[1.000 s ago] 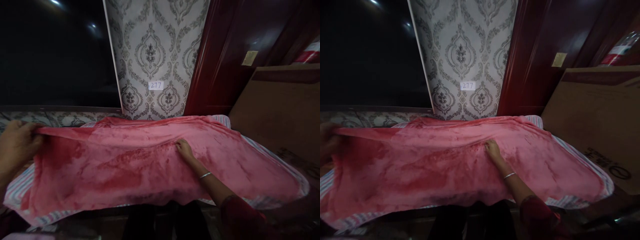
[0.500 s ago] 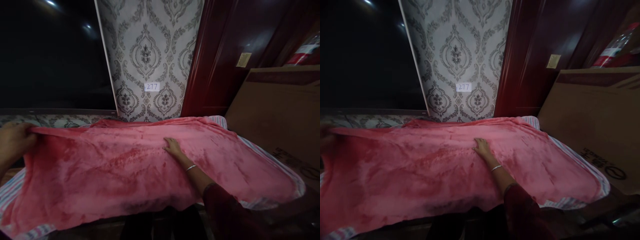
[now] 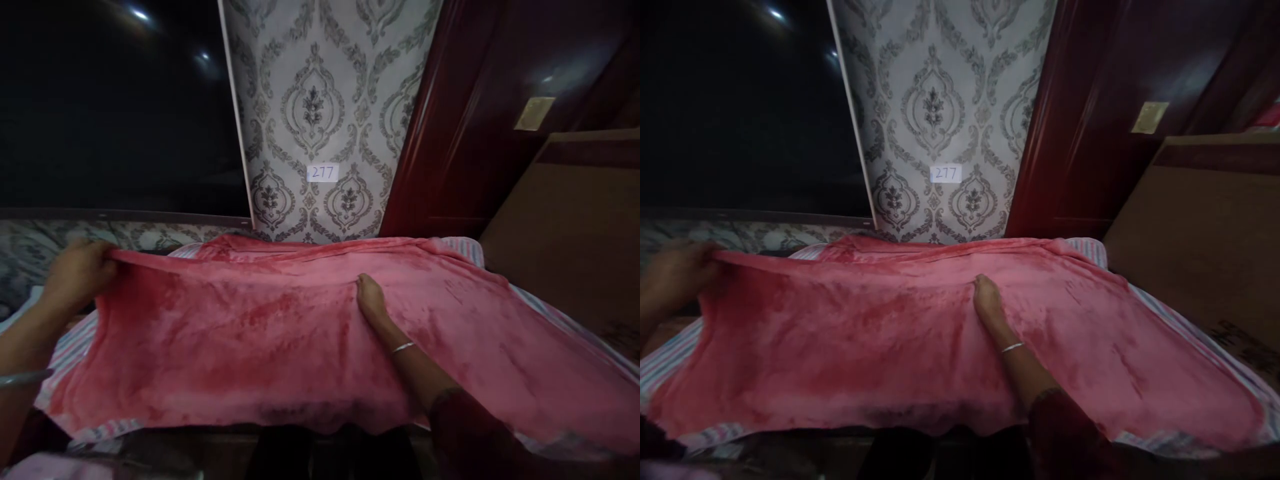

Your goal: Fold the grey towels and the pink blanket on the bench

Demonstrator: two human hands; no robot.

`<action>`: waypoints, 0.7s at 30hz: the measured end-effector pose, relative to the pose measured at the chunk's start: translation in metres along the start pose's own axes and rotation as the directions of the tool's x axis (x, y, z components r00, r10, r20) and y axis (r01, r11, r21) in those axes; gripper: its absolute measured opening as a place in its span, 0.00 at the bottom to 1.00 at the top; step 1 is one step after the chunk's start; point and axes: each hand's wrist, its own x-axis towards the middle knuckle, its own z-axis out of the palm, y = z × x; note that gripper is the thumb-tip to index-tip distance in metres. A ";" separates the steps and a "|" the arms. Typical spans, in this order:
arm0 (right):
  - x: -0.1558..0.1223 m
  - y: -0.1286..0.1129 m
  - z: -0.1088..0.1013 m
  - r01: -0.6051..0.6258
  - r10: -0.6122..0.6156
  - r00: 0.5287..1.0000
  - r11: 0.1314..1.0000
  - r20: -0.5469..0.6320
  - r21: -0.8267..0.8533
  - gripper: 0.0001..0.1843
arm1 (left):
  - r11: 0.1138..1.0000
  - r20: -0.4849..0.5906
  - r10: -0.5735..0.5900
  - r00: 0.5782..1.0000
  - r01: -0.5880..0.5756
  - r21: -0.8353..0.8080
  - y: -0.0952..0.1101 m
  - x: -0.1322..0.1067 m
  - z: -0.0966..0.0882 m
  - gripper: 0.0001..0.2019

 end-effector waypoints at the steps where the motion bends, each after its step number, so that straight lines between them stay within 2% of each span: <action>1: 0.003 0.003 -0.008 -0.012 0.013 0.999 1.000 -0.039 0.011 0.20 | 0.998 0.019 -0.036 0.999 0.035 0.050 0.010 -0.005 -0.006 0.18; 5: 0.018 0.017 -0.053 0.035 -0.027 0.975 0.999 -0.219 0.032 0.18 | 0.990 0.043 -0.088 0.995 0.083 0.113 0.034 -0.017 -0.025 0.19; 7: 0.026 0.022 -0.081 0.100 -0.096 0.952 0.995 -0.290 0.000 0.16 | 0.991 -0.010 -0.089 0.996 0.089 0.098 0.040 -0.022 -0.034 0.20; 9: 0.031 0.025 -0.111 0.123 -0.135 0.936 0.991 -0.324 -0.057 0.15 | 0.994 -0.108 -0.092 0.990 0.098 0.053 0.045 -0.027 -0.046 0.21; 13: 0.037 0.027 -0.177 0.047 -0.109 0.935 0.981 -0.338 -0.186 0.15 | 0.989 -0.292 -0.132 0.947 0.104 -0.109 0.061 -0.040 -0.082 0.21; 16: 0.037 0.025 -0.222 -0.013 -0.093 0.922 0.962 -0.376 -0.272 0.15 | 0.983 -0.405 -0.126 0.906 0.058 -0.176 0.072 -0.048 -0.114 0.21; 19: 0.033 0.020 -0.263 -0.066 -0.105 0.890 0.933 -0.444 -0.353 0.15 | 0.981 -0.467 -0.080 0.881 -0.013 -0.192 0.078 -0.054 -0.141 0.22; 21: 0.029 0.017 -0.287 -0.081 -0.129 0.878 0.909 -0.462 -0.409 0.16 | 0.965 -0.471 -0.088 0.878 -0.043 -0.259 0.080 -0.056 -0.155 0.25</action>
